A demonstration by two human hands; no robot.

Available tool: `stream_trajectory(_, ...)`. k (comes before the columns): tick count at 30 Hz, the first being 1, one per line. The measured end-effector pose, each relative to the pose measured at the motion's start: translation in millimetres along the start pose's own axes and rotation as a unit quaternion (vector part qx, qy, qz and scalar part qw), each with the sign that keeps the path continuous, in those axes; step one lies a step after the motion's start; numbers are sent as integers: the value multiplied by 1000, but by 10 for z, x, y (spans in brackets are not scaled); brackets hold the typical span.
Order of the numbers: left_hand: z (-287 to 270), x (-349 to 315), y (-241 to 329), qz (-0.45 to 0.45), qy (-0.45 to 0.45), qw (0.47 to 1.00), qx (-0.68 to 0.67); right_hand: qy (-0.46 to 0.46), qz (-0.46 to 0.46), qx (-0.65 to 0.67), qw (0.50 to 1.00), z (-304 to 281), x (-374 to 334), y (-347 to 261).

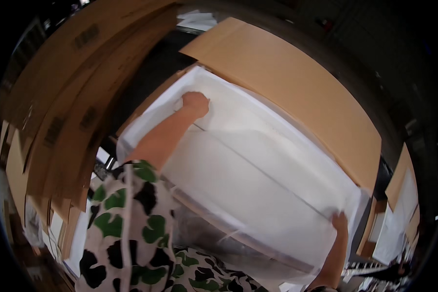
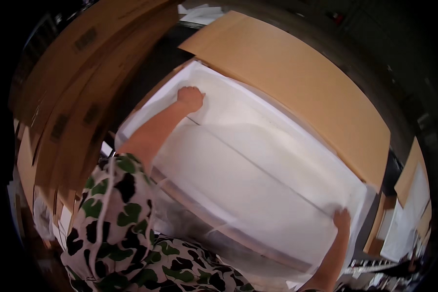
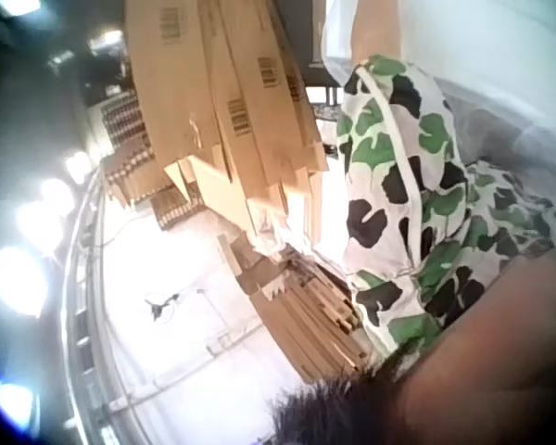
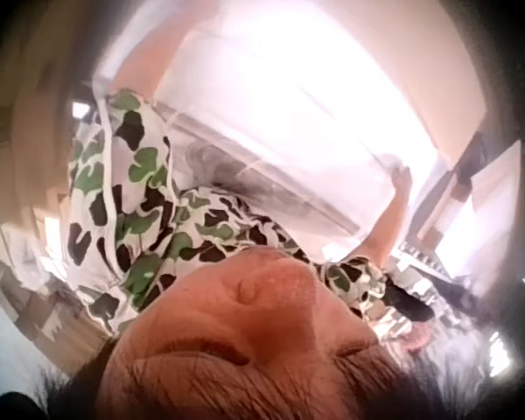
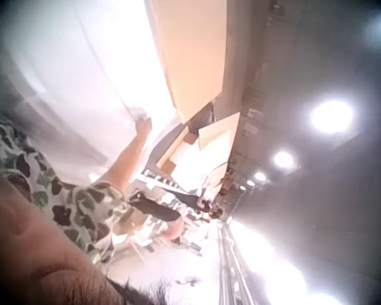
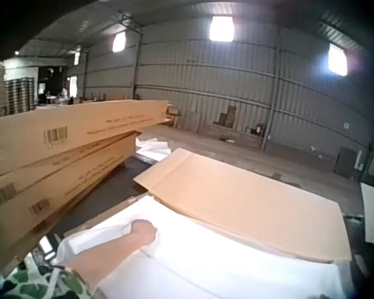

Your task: The person places white furniture panels and protective foam into cardboard boxes on a conveyor belt. They pick up panels from the floor, align them inside the foam-lined boxes, and stack additional boxes onto the belt.

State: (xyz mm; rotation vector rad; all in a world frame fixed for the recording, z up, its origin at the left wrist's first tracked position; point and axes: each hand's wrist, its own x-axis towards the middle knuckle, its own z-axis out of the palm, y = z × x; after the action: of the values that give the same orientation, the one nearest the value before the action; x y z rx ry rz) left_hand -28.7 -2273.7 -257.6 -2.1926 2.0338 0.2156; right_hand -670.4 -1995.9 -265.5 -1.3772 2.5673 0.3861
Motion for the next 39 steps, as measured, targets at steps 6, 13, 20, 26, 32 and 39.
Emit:
stream_trajectory(6,154,-226,701,439,279,851,-65,321,-383,95,861,-404,-200,-2141)
stream_trajectory(13,474,-74,1311,379,206,887,-168,313,-278,101,902,-99,304,-2765)
stream_trajectory(20,437,-102,1273,344,233,899,-139,279,-196,73,937,-170,285,-3002)
stream_trajectory(26,142,-541,1026,380,140,903,-144,218,-363,246,872,-484,-57,-2611)
stream_trajectory(32,-592,-2341,-706,337,222,874,-270,-43,-396,407,822,-722,-1145,-2653)
stream_trajectory(39,-161,-4634,-2742,-9,551,832,-64,-113,-459,497,728,-1185,-2864,-3526)
